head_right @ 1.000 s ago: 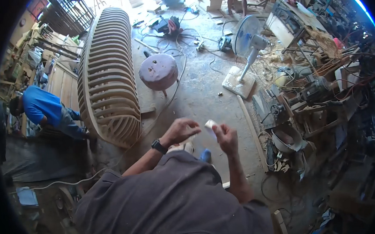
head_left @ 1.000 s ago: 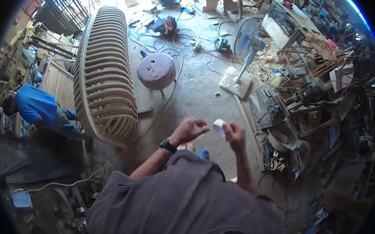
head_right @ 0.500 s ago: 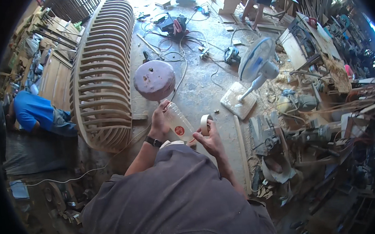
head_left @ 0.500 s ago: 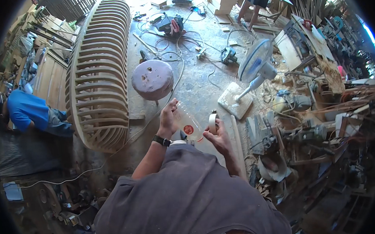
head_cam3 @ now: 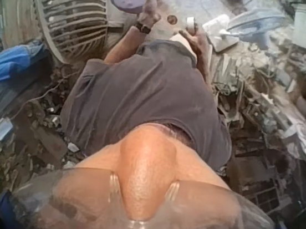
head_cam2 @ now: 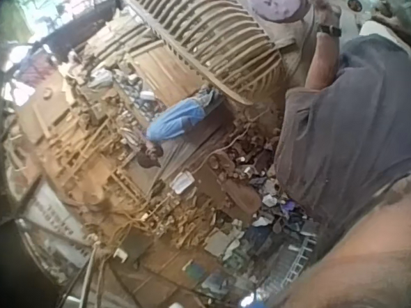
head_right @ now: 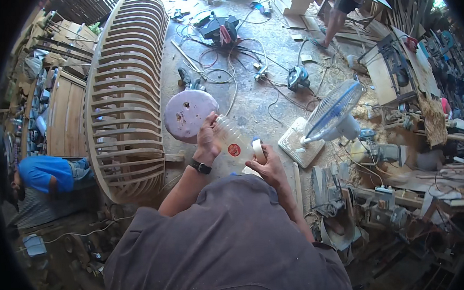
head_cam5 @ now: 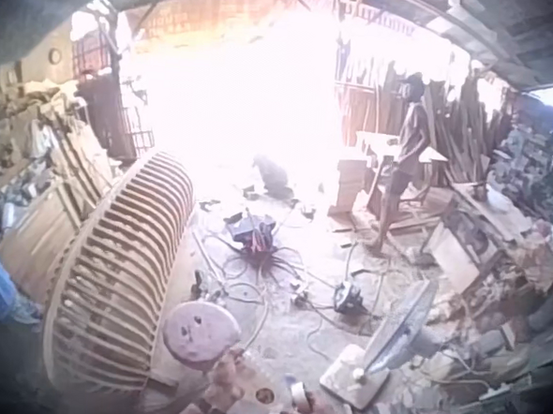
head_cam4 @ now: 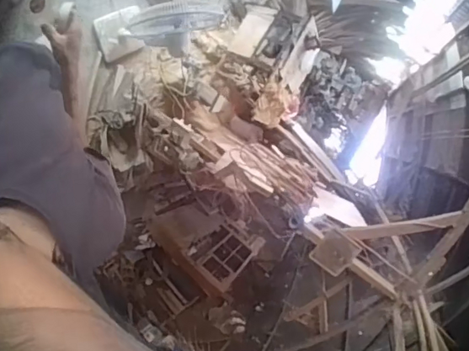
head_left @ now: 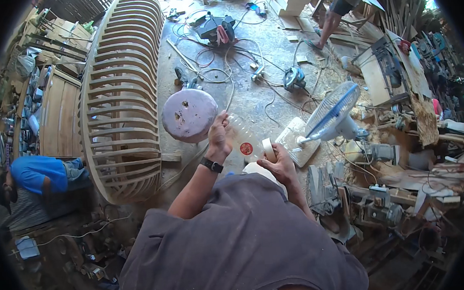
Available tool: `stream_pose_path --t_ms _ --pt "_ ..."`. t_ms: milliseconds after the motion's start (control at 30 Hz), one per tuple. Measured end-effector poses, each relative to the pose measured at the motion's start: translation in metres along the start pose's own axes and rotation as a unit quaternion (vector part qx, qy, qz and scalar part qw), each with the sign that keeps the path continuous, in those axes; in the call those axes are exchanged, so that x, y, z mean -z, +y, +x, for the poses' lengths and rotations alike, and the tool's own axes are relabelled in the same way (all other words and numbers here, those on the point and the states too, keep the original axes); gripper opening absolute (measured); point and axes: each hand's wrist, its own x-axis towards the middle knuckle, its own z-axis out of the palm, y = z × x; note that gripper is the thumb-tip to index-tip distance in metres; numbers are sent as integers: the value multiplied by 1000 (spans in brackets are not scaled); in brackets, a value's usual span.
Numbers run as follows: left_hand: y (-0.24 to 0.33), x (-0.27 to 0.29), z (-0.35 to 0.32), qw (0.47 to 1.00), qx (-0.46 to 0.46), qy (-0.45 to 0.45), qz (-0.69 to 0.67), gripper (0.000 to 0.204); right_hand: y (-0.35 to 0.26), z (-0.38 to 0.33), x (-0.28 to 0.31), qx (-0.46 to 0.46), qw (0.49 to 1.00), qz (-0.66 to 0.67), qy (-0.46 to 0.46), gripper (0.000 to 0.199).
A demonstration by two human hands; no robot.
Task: The person uses a miter saw to cut a small piece of wood, applies a liquid from a bottle to a wooden component, and handles a small wooden block and a plastic bottle.
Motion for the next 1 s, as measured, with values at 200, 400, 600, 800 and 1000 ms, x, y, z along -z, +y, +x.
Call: stream_pose_path --t_ms 200,400,600,800,1000 --pt "39 -21 77 998 -42 38 -41 34 -51 154 35 4 987 -109 -116 57" --pt "91 -21 127 987 -54 139 54 69 -94 316 89 56 982 -165 -73 52" --pt "101 -20 203 973 -38 224 41 31 -117 422 148 70 982 -164 55 46" --pt "132 -42 351 983 2 181 35 17 -103 496 189 19 975 -160 155 42" --pt "208 -153 514 993 -18 100 63 12 -107 556 234 -21 939 -200 280 40"
